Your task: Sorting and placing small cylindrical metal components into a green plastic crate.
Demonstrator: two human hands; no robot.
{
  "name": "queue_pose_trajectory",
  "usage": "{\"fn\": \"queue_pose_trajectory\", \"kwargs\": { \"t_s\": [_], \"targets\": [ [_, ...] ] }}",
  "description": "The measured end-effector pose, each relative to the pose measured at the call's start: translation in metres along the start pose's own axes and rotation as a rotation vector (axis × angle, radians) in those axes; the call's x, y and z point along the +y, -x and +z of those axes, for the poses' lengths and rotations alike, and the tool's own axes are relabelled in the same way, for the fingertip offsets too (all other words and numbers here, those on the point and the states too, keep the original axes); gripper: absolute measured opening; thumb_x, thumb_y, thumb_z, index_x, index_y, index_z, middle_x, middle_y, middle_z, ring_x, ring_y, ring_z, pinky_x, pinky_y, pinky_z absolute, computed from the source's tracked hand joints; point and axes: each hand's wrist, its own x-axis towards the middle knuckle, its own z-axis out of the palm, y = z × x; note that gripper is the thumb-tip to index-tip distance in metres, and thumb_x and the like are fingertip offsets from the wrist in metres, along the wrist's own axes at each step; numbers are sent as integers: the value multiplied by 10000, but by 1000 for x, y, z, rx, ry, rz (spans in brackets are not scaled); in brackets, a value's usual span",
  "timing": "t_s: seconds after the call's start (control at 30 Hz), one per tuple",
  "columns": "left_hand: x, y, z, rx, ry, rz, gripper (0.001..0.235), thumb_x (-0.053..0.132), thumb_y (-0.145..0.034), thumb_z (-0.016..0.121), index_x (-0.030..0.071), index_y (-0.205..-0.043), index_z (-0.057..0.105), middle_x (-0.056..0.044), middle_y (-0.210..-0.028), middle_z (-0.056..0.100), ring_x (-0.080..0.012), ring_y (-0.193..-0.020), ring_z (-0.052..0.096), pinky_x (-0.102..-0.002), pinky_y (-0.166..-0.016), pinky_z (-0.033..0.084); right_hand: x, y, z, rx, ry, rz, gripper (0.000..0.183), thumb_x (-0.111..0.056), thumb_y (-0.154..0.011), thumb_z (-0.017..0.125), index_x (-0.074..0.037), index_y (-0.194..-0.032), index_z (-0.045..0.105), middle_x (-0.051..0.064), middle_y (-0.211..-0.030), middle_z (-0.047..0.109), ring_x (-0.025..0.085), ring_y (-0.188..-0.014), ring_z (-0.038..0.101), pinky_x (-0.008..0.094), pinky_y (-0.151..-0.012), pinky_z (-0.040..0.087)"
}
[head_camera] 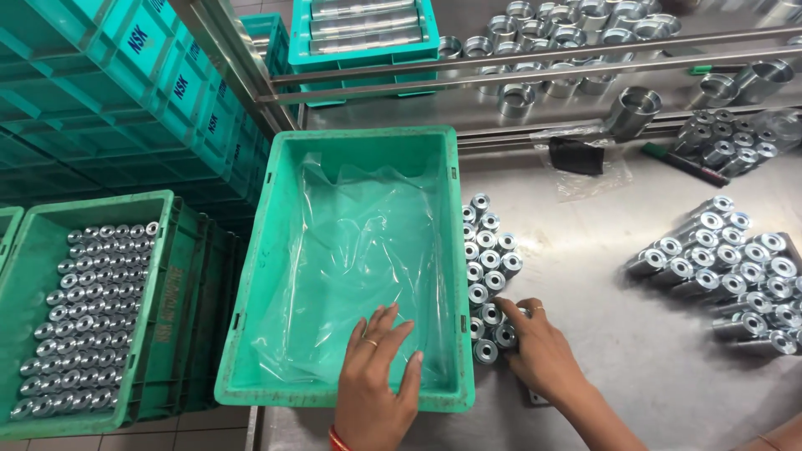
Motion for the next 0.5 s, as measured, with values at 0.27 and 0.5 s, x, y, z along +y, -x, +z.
{"fn": "queue_pose_trajectory", "kwargs": {
  "t_s": [0.27, 0.5],
  "targets": [
    [-48, -24, -81, 190, -346, -81, 360, 156, -842, 733, 47, -1183, 689, -228, -1527, 510, -395, -1458, 443, -554, -1224, 299, -5, -1, -4, 3, -95, 15, 782, -140, -728, 807, -318, -1438, 532, 176, -1457, 411, 414, -1167, 601, 459, -975, 521],
    [-102, -22, -126, 206, -324, -366, 660, 314, -832, 763, 10, -1386, 571, -312, -1501, 469, -477, -1418, 416, -531, -1138, 352, 7, -8, 14, 86, 70, -145, 600, -155, -759, 766, -276, -1331, 631, 194, -1431, 456, 404, -1221, 571, 452, -976, 516]
  ]
}}
